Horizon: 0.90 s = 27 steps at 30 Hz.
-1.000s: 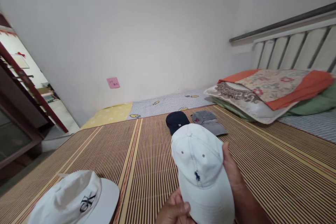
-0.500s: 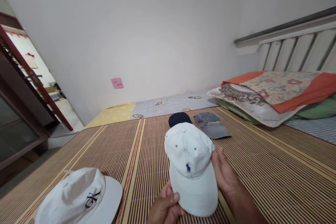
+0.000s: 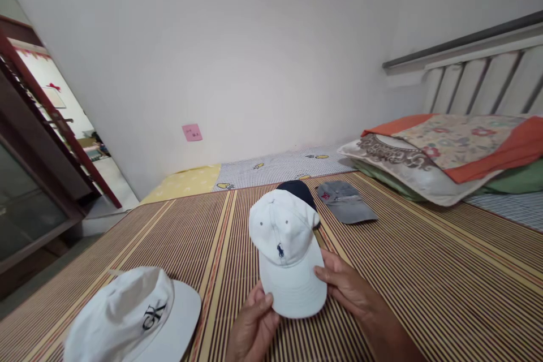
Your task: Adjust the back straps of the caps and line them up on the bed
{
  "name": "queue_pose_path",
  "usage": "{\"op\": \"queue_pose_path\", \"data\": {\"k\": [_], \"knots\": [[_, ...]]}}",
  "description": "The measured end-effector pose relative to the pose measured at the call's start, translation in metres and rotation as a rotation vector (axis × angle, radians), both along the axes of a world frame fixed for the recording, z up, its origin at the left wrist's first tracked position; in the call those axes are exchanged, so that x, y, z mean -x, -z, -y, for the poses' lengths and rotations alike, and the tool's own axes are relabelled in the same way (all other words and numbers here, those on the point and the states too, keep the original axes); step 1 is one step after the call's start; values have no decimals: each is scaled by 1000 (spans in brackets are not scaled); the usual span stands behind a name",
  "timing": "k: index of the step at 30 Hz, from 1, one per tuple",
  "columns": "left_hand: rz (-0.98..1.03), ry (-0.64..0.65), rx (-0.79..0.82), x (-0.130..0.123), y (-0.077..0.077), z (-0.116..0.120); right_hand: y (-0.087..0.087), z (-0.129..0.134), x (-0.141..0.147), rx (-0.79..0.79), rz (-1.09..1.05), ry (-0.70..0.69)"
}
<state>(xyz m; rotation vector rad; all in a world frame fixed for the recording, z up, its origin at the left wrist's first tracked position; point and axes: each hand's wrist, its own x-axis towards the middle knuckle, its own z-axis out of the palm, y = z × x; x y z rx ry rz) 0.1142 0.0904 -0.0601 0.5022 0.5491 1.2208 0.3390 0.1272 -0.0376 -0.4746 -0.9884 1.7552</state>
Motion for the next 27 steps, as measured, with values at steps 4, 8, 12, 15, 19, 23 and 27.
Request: {"op": "queue_pose_path", "data": {"k": [4, 8, 12, 15, 19, 23, 27], "knots": [[32, -34, 68, -4, 3, 2, 1, -1, 4, 24, -15, 46], [-52, 0, 106, -8, 3, 8, 2, -2, 4, 3, -7, 44], [-104, -37, 105, -4, 2, 9, 3, -3, 7, -12, 4, 43], [-149, -47, 127, -1, 1, 8, 1, -2, 11, -22, 9, 50], [-152, -94, 158, -2, 3, 5, -3, 0, 17, -43, 5, 58], [-157, -274, 199, -2, 2, 2, -1, -5, 18, -70, 85, 56], [-171, -436, 241, 12, -4, -5, 13, -14, 15, -68, 389, -36]]}}
